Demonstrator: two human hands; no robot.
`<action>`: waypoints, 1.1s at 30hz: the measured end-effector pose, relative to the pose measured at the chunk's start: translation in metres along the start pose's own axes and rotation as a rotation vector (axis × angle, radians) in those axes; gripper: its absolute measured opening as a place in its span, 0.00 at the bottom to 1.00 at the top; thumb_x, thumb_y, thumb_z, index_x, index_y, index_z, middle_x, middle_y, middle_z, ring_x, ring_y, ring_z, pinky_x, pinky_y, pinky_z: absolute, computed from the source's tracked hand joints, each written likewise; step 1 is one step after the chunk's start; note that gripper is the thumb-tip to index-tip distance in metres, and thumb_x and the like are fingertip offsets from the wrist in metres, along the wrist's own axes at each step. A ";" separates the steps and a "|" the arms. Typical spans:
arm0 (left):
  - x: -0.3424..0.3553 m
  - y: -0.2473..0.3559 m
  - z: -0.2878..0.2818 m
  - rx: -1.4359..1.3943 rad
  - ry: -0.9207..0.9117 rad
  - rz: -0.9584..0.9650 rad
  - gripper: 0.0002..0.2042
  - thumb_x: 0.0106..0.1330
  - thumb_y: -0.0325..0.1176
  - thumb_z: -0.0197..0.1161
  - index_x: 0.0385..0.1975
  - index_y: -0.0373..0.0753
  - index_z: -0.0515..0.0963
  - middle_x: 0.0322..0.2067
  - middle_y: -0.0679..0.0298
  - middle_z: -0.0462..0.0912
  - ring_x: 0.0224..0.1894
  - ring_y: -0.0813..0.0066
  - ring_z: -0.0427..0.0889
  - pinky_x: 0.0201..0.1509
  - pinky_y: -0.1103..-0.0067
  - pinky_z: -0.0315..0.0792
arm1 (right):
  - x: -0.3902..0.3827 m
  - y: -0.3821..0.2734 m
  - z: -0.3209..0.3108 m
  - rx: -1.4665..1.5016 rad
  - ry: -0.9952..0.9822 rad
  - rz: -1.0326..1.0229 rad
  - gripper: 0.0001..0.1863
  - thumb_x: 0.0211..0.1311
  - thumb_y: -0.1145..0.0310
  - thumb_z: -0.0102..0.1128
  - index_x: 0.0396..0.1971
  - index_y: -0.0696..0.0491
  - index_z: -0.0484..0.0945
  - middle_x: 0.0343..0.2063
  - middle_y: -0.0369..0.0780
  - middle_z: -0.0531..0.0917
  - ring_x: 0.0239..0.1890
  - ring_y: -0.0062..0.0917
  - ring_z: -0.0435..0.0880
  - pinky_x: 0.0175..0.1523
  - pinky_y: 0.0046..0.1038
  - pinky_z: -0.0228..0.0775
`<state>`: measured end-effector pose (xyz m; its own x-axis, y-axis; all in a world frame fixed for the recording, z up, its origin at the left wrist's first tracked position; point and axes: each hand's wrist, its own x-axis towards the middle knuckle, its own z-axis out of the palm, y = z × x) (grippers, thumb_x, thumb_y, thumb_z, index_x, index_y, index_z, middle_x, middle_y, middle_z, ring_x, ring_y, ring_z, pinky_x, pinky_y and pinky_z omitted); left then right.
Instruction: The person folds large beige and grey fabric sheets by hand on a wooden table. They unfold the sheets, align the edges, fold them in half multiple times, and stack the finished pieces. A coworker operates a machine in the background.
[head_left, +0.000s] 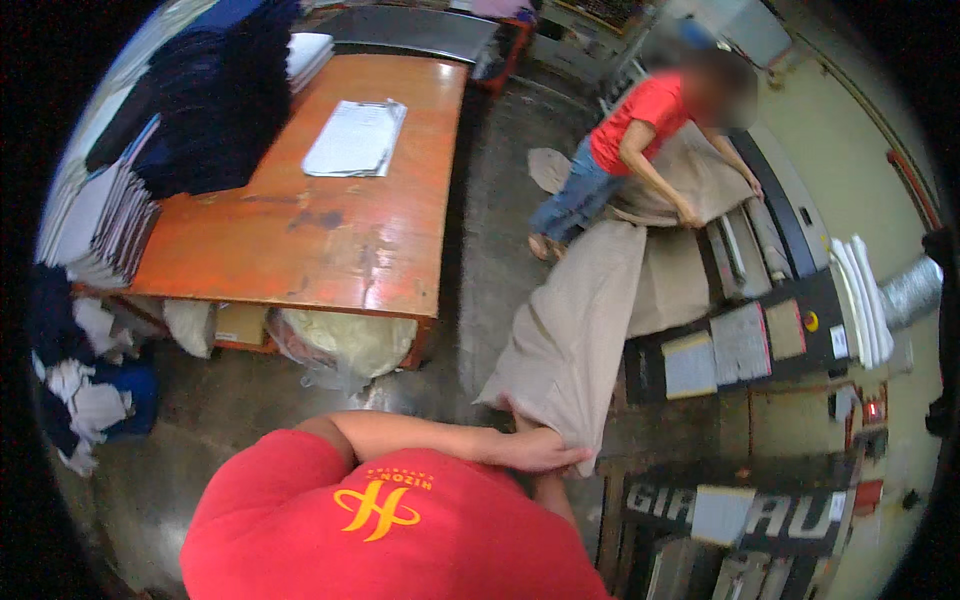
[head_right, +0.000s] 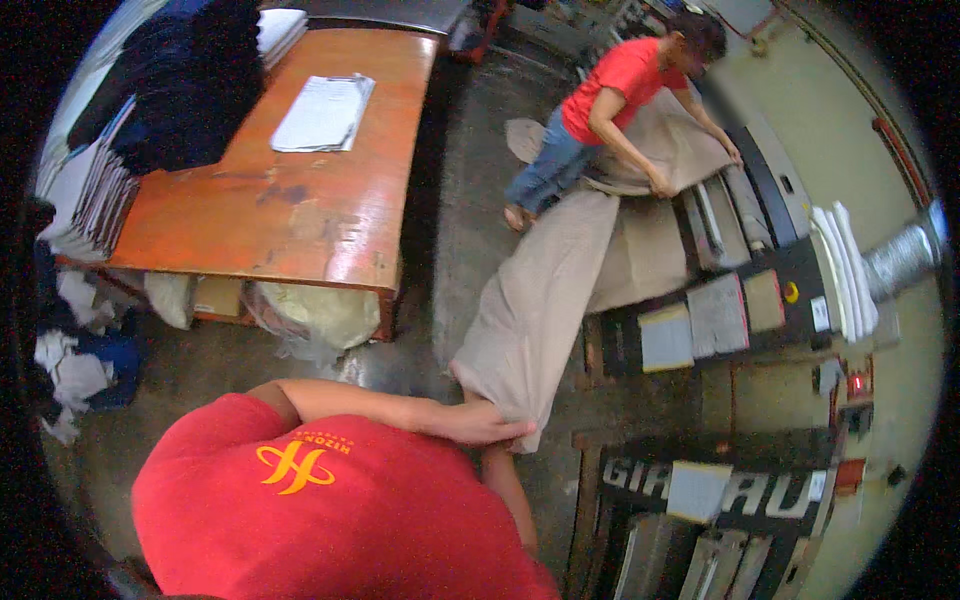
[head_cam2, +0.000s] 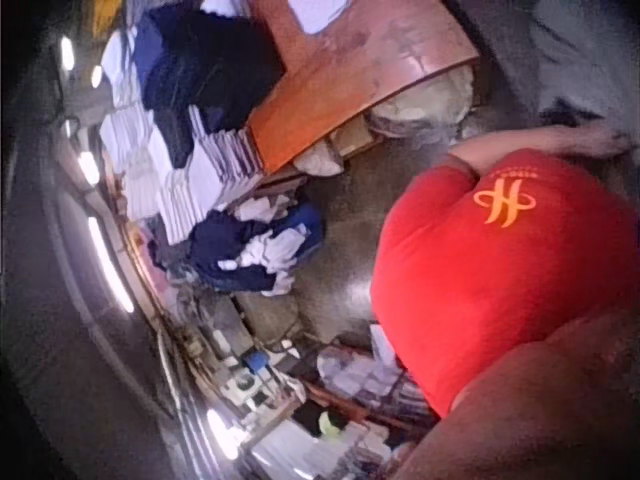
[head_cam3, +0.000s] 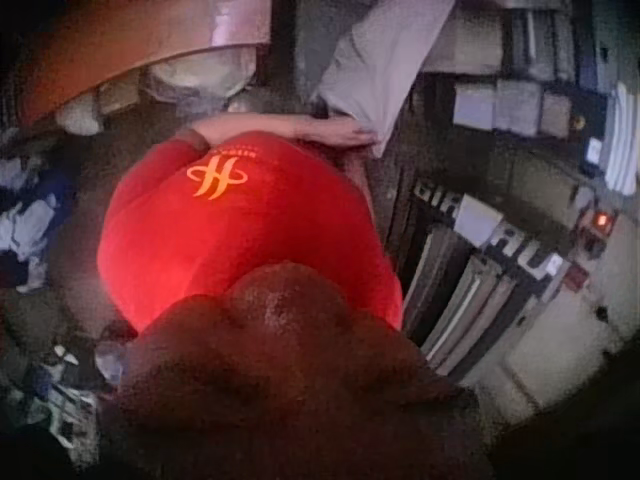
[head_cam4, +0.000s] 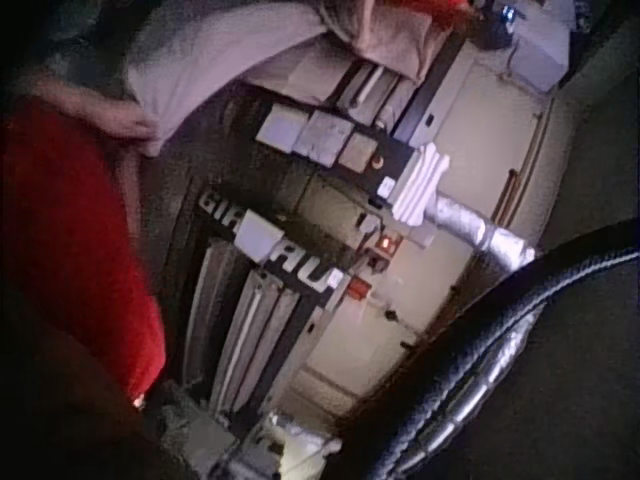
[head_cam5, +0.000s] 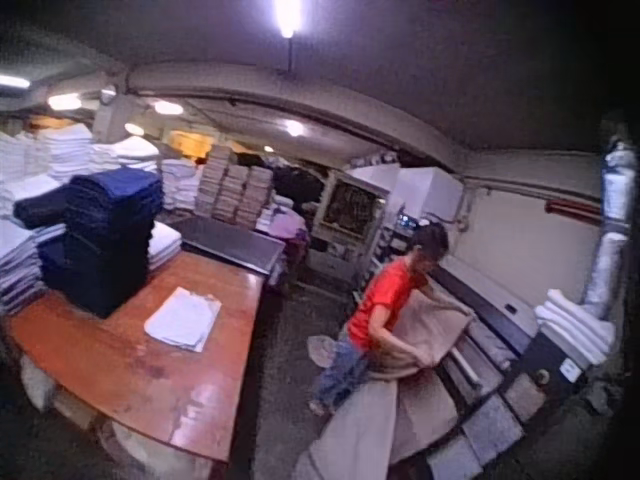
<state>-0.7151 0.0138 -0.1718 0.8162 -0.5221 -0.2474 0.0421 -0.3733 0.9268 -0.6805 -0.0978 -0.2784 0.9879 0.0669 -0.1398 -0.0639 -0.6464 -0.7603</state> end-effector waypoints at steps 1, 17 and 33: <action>-0.003 -0.002 0.007 -0.080 0.017 0.237 0.25 0.70 0.52 0.48 0.42 0.32 0.78 0.37 0.49 0.81 0.48 0.59 0.77 0.56 0.73 0.65 | 0.004 -0.012 0.005 -0.018 0.132 0.054 0.41 0.60 0.45 0.53 0.66 0.53 0.54 0.65 0.42 0.58 0.66 0.30 0.56 0.68 0.31 0.46; 0.055 0.012 -0.062 0.064 0.156 0.603 0.10 0.67 0.32 0.54 0.45 0.41 0.79 0.41 0.62 0.81 0.48 0.67 0.77 0.55 0.74 0.68 | -0.052 0.033 -0.092 0.768 0.407 0.081 0.20 0.64 0.60 0.58 0.46 0.61 0.73 0.44 0.39 0.77 0.47 0.23 0.74 0.53 0.26 0.65; 0.207 0.100 0.033 0.442 -0.435 0.872 0.10 0.67 0.37 0.54 0.32 0.36 0.75 0.36 0.58 0.76 0.46 0.60 0.75 0.51 0.68 0.66 | -0.143 0.061 -0.182 1.048 0.741 -0.060 0.20 0.64 0.60 0.58 0.50 0.57 0.71 0.46 0.38 0.77 0.47 0.22 0.75 0.52 0.24 0.65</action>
<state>-0.5611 -0.1566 -0.1393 0.1844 -0.9390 0.2902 -0.7405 0.0614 0.6692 -0.8002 -0.2847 -0.1895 0.8139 -0.5796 0.0393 0.2364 0.2686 -0.9338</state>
